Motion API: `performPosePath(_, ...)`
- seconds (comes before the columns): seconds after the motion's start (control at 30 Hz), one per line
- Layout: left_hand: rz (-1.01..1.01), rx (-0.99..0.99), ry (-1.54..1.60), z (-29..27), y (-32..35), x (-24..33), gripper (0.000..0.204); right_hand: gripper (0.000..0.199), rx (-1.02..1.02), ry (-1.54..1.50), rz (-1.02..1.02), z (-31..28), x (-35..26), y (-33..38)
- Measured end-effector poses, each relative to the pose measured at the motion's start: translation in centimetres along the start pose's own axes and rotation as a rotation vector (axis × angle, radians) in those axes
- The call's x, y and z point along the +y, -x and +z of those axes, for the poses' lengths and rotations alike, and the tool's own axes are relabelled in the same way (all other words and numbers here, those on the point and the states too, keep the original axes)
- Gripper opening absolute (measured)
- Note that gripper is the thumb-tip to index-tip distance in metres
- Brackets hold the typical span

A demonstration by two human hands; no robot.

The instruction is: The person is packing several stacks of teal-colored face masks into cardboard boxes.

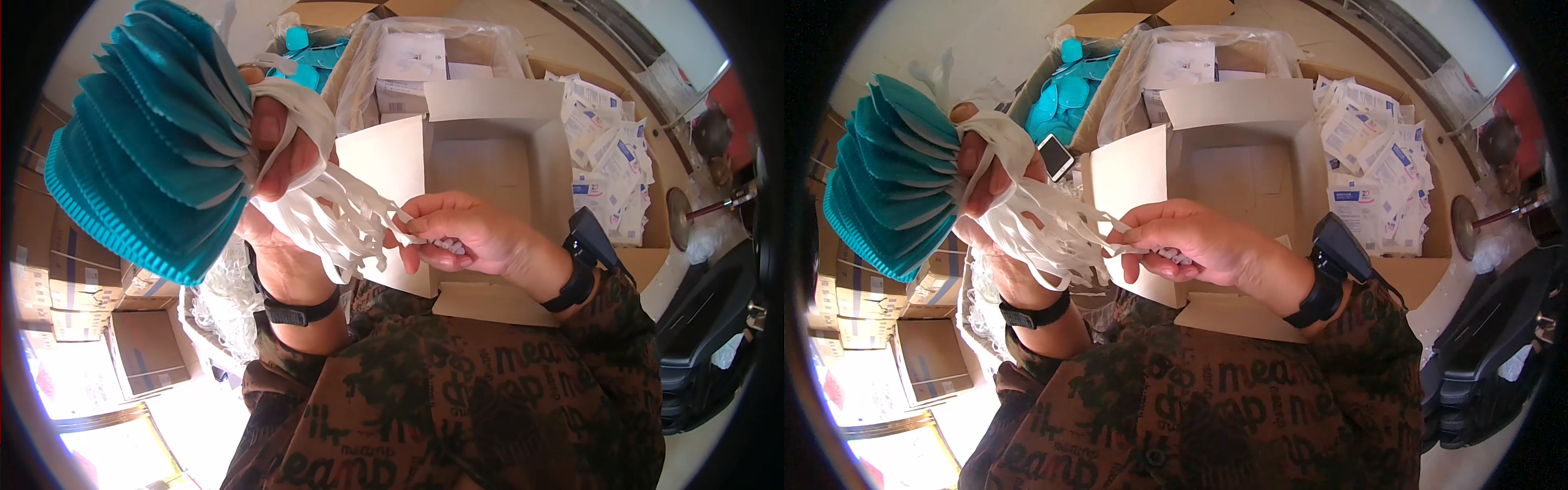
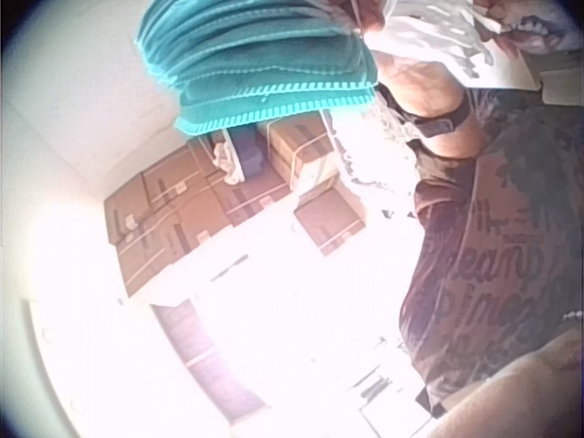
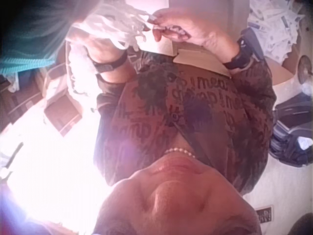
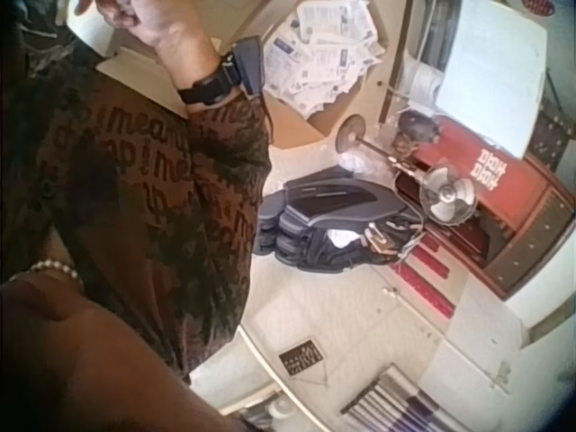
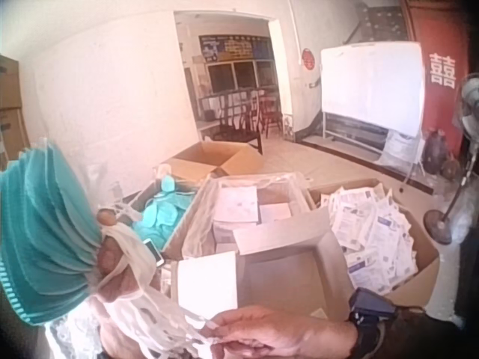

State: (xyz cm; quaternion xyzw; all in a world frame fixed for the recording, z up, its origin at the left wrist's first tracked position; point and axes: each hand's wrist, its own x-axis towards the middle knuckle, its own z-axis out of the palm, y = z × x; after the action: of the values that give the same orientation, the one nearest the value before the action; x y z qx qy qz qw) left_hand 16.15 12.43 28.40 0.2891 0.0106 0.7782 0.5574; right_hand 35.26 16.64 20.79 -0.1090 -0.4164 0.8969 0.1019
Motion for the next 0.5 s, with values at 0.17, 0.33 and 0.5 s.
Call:
performPosePath(0.17, -0.032, -0.069, -0.009, -1.6, -0.2, 1.0, 0.039, 0.029, -0.121, 0.131, -0.002, 0.2, -1.1, 0.9)
performPosePath(0.33, 0.007, -0.214, 0.003, -0.1, -0.6, 0.4, 0.031, 0.021, -0.149, 0.599, -0.081, 0.7, -2.0, 1.4)
performPosePath(0.5, -0.143, -0.301, 0.064, -0.4, -0.2, 1.1, 0.019, 0.019, 0.041, 0.606, -0.146, 1.3, -4.0, 2.2)
